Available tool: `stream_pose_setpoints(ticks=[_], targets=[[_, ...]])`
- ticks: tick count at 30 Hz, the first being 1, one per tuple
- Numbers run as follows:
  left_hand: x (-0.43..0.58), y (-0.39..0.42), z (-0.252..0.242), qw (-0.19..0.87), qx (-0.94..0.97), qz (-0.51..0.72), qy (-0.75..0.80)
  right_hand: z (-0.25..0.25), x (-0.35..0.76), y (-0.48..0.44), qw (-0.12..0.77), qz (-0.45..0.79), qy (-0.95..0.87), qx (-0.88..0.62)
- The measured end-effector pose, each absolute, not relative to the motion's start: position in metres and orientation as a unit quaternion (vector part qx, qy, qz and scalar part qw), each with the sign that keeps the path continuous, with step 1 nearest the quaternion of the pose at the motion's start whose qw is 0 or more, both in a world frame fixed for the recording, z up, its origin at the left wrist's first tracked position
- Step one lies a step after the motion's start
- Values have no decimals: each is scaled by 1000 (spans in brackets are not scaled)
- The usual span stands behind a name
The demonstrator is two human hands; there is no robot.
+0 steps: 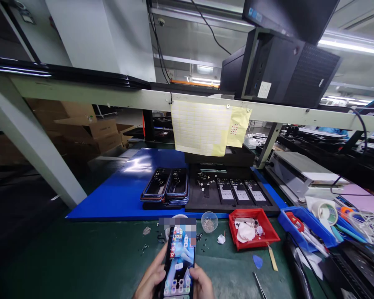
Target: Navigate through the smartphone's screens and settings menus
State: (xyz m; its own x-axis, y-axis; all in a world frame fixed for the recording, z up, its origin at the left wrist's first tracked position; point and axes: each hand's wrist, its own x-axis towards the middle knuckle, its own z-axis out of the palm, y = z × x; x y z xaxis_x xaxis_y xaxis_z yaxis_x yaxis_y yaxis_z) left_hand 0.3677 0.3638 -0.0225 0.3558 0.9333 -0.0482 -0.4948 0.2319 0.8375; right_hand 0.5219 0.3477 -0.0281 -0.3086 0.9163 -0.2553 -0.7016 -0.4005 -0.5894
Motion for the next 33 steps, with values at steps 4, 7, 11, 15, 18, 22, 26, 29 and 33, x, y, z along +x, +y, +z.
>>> stream_pose_setpoints(ticks=[4,7,11,15,18,22,26,29,33], targets=[[368,365,-25,720,399,493,281,-33,520,347,538,721,-268,-346],[368,365,-25,715,406,496,280,-33,519,347,538,709,-273,-364],[369,364,-22,728,373,492,299,-29,520,348,534,755,-200,-324],[369,364,-20,714,380,497,315,-21,521,347,517,799,-134,-277],[370,365,-19,717,381,493,313,-19,521,347,507,807,-129,-274],[371,363,-13,725,374,488,311,-23,522,348,505,809,-131,-270],[373,361,-5,723,375,486,318,-28,523,348,516,800,-139,-273],[375,360,-1,736,360,485,305,-30,523,348,516,799,-148,-272],[376,360,0,734,355,485,316,-32,522,348,518,801,-154,-258]])
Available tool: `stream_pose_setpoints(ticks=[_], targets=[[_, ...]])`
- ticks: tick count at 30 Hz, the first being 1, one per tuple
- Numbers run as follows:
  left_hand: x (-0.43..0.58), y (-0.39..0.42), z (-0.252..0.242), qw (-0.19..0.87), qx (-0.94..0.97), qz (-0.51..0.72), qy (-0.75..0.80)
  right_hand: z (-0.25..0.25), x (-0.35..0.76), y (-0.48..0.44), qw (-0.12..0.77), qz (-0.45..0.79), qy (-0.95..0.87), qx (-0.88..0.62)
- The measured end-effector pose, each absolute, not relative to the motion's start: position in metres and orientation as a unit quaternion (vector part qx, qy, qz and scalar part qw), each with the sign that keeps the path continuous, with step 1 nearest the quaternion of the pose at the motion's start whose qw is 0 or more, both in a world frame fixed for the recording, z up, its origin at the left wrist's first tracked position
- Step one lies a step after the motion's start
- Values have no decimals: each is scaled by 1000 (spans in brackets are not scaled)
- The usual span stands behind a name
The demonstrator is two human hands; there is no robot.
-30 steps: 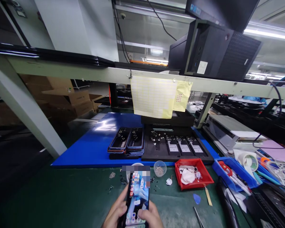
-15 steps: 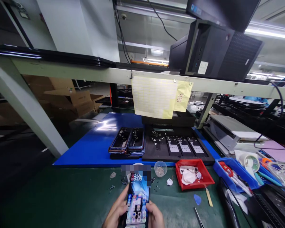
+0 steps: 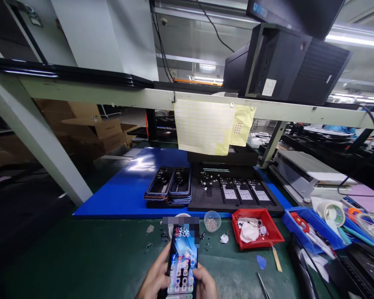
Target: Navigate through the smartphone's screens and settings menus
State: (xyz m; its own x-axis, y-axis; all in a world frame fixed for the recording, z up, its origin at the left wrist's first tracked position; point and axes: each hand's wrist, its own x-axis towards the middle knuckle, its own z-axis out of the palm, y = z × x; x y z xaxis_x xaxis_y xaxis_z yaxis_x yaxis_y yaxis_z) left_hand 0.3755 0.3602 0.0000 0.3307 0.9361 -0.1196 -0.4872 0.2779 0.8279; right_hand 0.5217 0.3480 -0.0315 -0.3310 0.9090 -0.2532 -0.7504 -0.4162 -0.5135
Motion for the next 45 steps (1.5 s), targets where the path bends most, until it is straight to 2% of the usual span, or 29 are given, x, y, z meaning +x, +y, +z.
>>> stream_pose_setpoints(ticks=[17,27,38,45], targets=[[374,362,-8,720,354,482,352,-44,516,348,577,756,-145,-273],[371,361,-9,718,360,487,342,-38,521,348,545,772,-165,-281],[372,363,-18,722,356,496,326,-36,519,349,557,762,-152,-294],[371,363,-12,726,365,489,317,-35,520,349,552,736,-214,-328]])
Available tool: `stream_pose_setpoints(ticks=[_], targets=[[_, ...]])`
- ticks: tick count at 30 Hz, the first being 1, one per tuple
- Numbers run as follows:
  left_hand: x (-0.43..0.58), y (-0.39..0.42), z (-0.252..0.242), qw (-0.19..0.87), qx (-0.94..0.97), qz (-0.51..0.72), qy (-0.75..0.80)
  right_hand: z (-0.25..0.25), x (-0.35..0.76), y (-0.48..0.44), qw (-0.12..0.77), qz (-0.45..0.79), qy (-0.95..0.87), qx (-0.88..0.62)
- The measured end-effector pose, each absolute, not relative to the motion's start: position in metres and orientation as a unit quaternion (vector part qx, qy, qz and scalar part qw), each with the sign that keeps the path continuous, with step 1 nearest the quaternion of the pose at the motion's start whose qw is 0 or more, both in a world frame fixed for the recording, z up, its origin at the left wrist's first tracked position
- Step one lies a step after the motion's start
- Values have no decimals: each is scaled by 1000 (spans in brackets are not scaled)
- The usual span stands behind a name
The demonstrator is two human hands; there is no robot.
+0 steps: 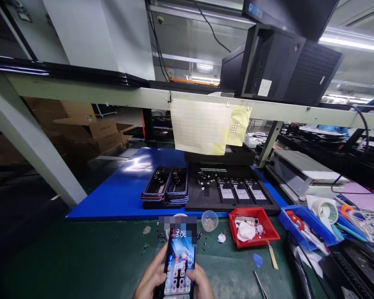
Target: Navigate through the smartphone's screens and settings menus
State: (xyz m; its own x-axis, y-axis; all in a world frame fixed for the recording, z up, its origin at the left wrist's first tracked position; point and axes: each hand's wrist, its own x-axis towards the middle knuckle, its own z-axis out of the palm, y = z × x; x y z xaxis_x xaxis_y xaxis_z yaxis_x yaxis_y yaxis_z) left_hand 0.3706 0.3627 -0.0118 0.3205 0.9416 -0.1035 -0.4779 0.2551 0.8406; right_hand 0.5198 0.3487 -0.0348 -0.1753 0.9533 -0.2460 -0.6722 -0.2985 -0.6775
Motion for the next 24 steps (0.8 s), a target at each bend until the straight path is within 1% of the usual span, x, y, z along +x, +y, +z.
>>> stream_pose_setpoints(ticks=[10,14,17,24], targets=[[369,362,-12,725,368,474,338,-24,519,345,539,709,-287,-353],[369,362,-15,723,364,479,339,-31,520,345,542,725,-218,-364],[370,362,-17,719,360,488,339,-41,519,347,564,736,-154,-341],[370,360,-13,717,351,487,355,-46,517,349,566,760,-118,-297]])
